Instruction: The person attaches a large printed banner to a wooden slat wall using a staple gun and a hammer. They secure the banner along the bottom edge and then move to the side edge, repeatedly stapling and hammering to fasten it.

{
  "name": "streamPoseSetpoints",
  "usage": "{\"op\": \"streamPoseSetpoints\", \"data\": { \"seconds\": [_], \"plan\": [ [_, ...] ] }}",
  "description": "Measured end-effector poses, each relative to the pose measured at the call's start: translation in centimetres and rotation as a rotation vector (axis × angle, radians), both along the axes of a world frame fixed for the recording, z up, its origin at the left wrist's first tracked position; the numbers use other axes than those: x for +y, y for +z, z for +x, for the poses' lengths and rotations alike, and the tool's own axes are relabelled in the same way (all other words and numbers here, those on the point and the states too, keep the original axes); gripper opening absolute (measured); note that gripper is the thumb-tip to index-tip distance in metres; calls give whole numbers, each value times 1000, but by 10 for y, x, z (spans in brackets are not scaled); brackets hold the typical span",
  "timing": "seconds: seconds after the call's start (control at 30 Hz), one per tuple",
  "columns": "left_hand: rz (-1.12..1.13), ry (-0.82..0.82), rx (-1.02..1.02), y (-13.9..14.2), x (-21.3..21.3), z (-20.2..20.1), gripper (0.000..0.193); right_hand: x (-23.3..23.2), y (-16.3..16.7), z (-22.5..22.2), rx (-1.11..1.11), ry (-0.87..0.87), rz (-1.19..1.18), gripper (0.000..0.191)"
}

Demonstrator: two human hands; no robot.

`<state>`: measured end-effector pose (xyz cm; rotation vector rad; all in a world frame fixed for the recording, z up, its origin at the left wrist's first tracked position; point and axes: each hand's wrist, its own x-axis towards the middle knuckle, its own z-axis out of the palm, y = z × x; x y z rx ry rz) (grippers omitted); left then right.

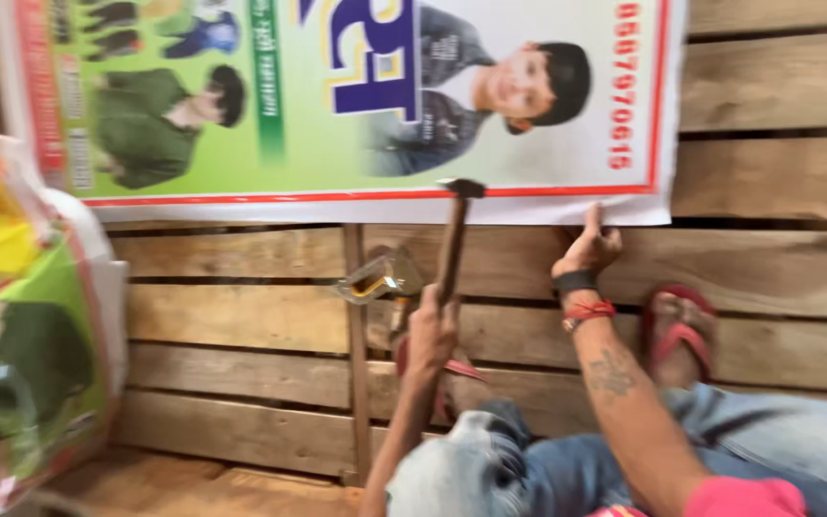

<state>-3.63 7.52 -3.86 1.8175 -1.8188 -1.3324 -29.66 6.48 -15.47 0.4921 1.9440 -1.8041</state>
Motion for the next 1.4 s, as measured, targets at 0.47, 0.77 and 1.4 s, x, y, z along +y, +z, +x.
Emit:
{"op": "streamPoseSetpoints", "data": {
  "seconds": [0.47, 0.77, 1.4],
  "plan": [
    [54, -279, -475, 13, 62, 35, 45, -104, 22, -201, 497, 773, 200, 47],
    [480, 682, 1226, -39, -59, -80, 46, -91, 79, -190, 100, 914, -115, 49],
    [200, 988, 1011, -49, -39, -77, 41, -203, 90, -231, 590, 943, -14, 44]
  ]
}}
